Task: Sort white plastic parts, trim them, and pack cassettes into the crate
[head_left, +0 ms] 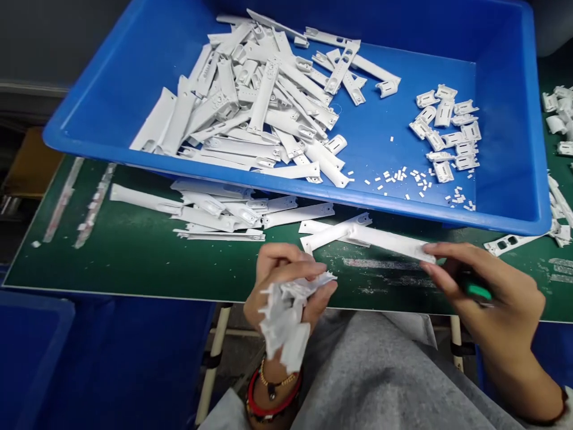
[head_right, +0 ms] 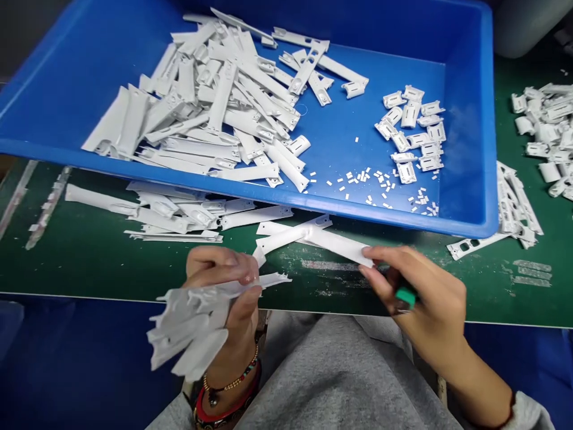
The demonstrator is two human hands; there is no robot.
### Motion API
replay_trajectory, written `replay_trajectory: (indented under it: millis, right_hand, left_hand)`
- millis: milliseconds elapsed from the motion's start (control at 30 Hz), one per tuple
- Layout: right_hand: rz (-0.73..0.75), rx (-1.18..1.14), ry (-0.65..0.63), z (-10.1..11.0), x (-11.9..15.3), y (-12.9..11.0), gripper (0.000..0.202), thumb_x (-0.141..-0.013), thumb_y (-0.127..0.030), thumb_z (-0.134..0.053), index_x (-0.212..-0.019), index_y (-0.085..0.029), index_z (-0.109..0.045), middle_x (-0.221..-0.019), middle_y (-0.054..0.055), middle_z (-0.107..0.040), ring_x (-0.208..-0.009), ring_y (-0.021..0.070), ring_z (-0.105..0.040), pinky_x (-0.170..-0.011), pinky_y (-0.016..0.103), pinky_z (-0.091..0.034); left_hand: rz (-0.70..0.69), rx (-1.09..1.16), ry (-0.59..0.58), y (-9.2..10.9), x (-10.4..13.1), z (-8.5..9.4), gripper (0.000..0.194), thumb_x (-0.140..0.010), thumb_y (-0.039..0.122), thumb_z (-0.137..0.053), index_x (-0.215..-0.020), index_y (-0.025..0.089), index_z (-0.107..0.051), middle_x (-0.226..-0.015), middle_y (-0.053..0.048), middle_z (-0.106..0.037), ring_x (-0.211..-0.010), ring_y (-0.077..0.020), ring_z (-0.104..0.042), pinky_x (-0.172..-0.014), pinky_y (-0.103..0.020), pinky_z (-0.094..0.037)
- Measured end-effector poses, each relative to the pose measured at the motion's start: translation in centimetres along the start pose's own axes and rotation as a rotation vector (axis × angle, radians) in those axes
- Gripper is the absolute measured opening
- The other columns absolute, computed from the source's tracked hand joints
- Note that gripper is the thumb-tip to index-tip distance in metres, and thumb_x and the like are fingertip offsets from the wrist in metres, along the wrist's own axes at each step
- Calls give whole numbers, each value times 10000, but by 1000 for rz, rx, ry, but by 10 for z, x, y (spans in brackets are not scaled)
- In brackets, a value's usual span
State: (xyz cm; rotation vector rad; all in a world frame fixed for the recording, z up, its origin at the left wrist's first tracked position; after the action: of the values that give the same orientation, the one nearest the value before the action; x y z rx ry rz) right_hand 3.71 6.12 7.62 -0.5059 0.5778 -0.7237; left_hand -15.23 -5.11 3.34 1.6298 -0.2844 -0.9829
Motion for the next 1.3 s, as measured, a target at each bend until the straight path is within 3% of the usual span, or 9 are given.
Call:
replay_trajectory:
  millis: [100, 200, 267, 367, 500, 700, 900, 1300]
  right_hand:
    - [110, 82, -45, -23, -1, 0, 233, -906, -142, -628, -1121, -229, -652, -864, 18, -701, -662, 143, -636, -633, 261, -490]
    - [73, 171, -126, -36, -7, 3, 338, -937, -192, -582, -1274, -211, -574, -809, 11, -629, -687, 154, -616, -620, 255, -472]
    - [15, 154, -151, -31, -8, 4, 370, -930, -195, -570, -1296, -206, -524, -815, 6, -577, -702, 155, -592, -632, 250, -474]
    - [-12, 7, -181, -16, -7, 0, 272, -907, -183, -521, -1178, -198, -489, -877, 21, -530, -743, 155, -568, -672, 254, -491]
    - [44, -130, -300, -8, -4, -8, 159, -898, -133, -427, -1037, -210, -432, -888, 34, -522, -744, 155, -572, -654, 261, -495]
    - [239, -32, -419, -9, -11, -12, 270, -948, -68, -435, -1177, -192, -506, -981, 76, -634, -850, 169, -629, -695, 267, -521]
    - [338, -15, -378, -1, -12, -15, 350, -941, -41, -455, -1236, -188, -573, -1002, 77, -665, -836, 152, -641, -703, 255, -533]
    - [264, -75, -342, -1, -13, -16, 392, -947, -88, -504, -1311, -216, -576, -1059, 93, -648, -917, 185, -651, -715, 293, -546]
  left_hand:
    - [-31, -69, -110, 11, -2, -7, 211, -813, 145, -767, -1013, 198, -726, -842, -7, -572, -668, -110, -560, -515, -228, -473]
    - [-26, -45, -185, 12, -1, -21, 351, -810, 80, -755, -1142, 172, -686, -815, 0, -591, -671, -106, -573, -592, -228, -506]
    - [-8, -33, -203, 8, 1, -28, 446, -809, 47, -742, -1224, 177, -645, -812, 4, -609, -684, -110, -577, -639, -241, -510]
    - [-13, 17, -248, 1, 3, -34, 520, -799, 47, -752, -1275, 185, -594, -830, 2, -648, -700, -127, -608, -669, -262, -520]
    - [-15, 83, -273, -3, 1, -38, 352, -821, 114, -754, -1135, 201, -619, -881, -23, -677, -778, -171, -650, -690, -293, -545]
    - [36, 165, -228, -3, -4, -38, 258, -808, 129, -774, -1035, 186, -666, -886, -50, -692, -806, -184, -646, -711, -309, -550]
    - [25, 162, -251, -2, -3, -39, 173, -858, 218, -738, -1013, 175, -675, -874, -66, -701, -794, -194, -642, -701, -335, -548]
    - [73, 209, -211, -4, -5, -37, 191, -837, 274, -764, -985, 182, -686, -836, -64, -692, -768, -182, -632, -671, -309, -538]
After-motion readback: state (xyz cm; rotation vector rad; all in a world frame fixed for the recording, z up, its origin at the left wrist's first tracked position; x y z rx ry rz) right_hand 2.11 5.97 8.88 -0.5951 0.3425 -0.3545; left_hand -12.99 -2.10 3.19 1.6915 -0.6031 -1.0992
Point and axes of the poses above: each hand's wrist, its own x-axis away from the middle knuckle, its own z-axis out of the back of the hand, y = z × x, the point moved 4 cm from there along -x, towards the middle knuckle
